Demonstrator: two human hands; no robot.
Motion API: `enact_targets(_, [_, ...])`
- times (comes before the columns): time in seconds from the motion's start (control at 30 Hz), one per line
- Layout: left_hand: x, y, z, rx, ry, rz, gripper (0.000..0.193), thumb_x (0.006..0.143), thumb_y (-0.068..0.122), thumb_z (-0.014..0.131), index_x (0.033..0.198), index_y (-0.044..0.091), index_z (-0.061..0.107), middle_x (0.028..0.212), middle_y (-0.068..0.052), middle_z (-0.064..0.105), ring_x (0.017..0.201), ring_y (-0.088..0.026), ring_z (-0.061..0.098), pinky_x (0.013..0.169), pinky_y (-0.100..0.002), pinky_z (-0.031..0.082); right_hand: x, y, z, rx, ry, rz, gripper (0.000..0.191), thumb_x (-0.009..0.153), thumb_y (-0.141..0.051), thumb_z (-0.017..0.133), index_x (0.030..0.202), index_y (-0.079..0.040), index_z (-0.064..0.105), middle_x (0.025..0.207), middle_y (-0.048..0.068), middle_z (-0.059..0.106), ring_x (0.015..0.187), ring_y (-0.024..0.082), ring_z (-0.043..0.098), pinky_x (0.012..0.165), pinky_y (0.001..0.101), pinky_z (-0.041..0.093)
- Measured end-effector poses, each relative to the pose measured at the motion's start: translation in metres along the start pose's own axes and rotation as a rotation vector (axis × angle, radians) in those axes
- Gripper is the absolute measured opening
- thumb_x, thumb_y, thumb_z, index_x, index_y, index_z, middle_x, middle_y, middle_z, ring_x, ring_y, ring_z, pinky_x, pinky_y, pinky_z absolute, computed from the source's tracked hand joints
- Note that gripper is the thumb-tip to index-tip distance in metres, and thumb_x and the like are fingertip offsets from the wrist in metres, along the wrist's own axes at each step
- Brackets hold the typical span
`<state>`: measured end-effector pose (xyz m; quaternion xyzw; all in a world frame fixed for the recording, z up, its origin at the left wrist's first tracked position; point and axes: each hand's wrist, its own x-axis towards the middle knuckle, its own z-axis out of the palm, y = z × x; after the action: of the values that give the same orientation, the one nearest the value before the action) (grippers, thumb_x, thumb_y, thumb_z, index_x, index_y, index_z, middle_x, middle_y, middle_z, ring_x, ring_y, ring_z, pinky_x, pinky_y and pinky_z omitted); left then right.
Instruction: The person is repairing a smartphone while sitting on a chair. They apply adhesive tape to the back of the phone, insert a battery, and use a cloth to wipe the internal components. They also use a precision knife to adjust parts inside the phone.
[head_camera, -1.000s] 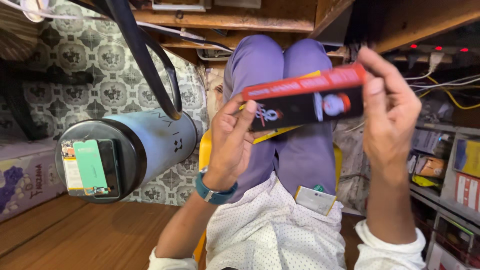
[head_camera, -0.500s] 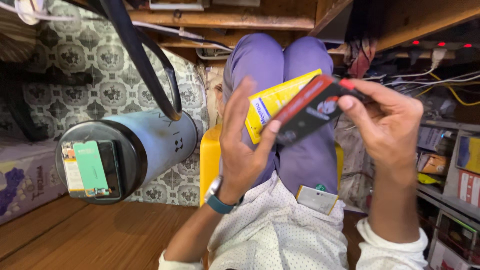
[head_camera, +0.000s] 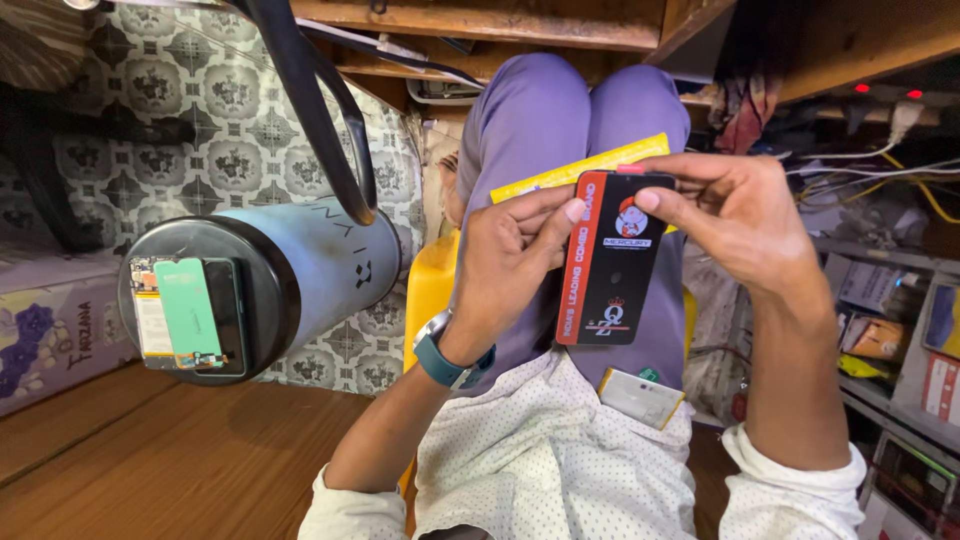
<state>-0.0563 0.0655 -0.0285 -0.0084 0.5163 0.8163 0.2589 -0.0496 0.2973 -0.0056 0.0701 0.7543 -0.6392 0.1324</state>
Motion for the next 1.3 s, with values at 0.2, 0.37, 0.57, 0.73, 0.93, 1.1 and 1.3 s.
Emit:
enact_targets(0.2, [0.004, -0.007, -0.005, 0.012, 0.014, -0.021, 0.036, 0.105, 0.016, 0.061, 0.131, -0.009, 0.064, 0.108, -0.011, 0.076, 0.092, -0.012, 0.074, 0.08, -0.027, 0.065, 0.004, 0.001, 0.001, -0.01, 0.007, 0.05, 0.032, 0.094, -0.008, 0.076, 0.123, 0.004, 0.073, 0.099, 0.005, 0.075, 0.082, 0.004, 0.064, 0.071, 0.0191, 0.052])
enact_targets(0.37, [0.003, -0.012, -0.004, 0.094, 0.022, 0.139, 0.031, 0.107, 0.011, 0.062, 0.131, -0.007, 0.06, 0.118, -0.013, 0.072, 0.107, -0.013, 0.07, 0.093, -0.03, 0.059, 0.002, -0.012, 0.008, -0.051, 0.023, 0.006, 0.033, 0.095, -0.01, 0.076, 0.125, 0.005, 0.073, 0.101, 0.007, 0.074, 0.084, 0.005, 0.063, 0.072, 0.02, 0.051])
enact_targets(0.57, [0.008, -0.009, -0.015, -0.445, 0.112, 0.219, 0.026, 0.108, 0.01, 0.06, 0.131, 0.0, 0.052, 0.126, -0.015, 0.07, 0.115, -0.022, 0.07, 0.103, -0.043, 0.059, -0.033, -0.021, 0.033, -0.09, 0.219, -0.288, 0.03, 0.096, -0.016, 0.064, 0.119, 0.003, 0.067, 0.107, 0.007, 0.071, 0.097, 0.009, 0.069, 0.089, 0.0221, 0.055])
enact_targets(0.73, [0.01, -0.014, -0.016, -0.648, 0.084, 0.201, 0.03, 0.109, 0.01, 0.06, 0.136, 0.005, 0.046, 0.13, -0.014, 0.066, 0.12, -0.024, 0.068, 0.105, -0.048, 0.057, -0.054, -0.005, 0.052, -0.309, 0.386, -0.308, 0.022, 0.103, -0.009, 0.076, 0.115, 0.008, 0.072, 0.098, 0.012, 0.072, 0.082, 0.012, 0.063, 0.072, 0.0222, 0.047])
enact_targets(0.93, [0.005, 0.016, -0.002, -0.48, 0.148, 0.313, 0.049, 0.103, 0.006, 0.064, 0.146, 0.004, 0.04, 0.136, -0.01, 0.061, 0.126, -0.022, 0.063, 0.108, -0.046, 0.055, -0.05, -0.016, 0.042, -0.447, 0.34, -0.457, 0.017, 0.103, -0.006, 0.077, 0.108, 0.009, 0.07, 0.096, 0.013, 0.071, 0.082, 0.017, 0.066, 0.072, 0.0273, 0.05])
enact_targets(1.1, [-0.023, 0.059, -0.006, 1.117, 0.241, 0.906, 0.056, 0.082, 0.018, 0.08, 0.129, 0.001, 0.055, 0.13, -0.016, 0.061, 0.131, -0.043, 0.053, 0.11, -0.055, 0.044, -0.049, -0.042, 0.012, -0.673, 0.112, -0.571, 0.017, 0.09, -0.004, 0.08, 0.1, 0.004, 0.071, 0.089, 0.014, 0.07, 0.081, 0.025, 0.067, 0.07, 0.0324, 0.051])
enact_targets(1.3, [-0.024, 0.044, -0.01, 0.849, -0.203, 0.515, 0.022, 0.097, 0.008, 0.075, 0.119, 0.005, 0.075, 0.106, -0.01, 0.078, 0.097, -0.02, 0.076, 0.086, -0.027, 0.058, -0.047, -0.041, 0.002, -0.672, 0.04, -0.566, 0.023, 0.086, -0.008, 0.082, 0.103, 0.005, 0.071, 0.089, 0.013, 0.069, 0.079, 0.024, 0.067, 0.071, 0.0324, 0.052])
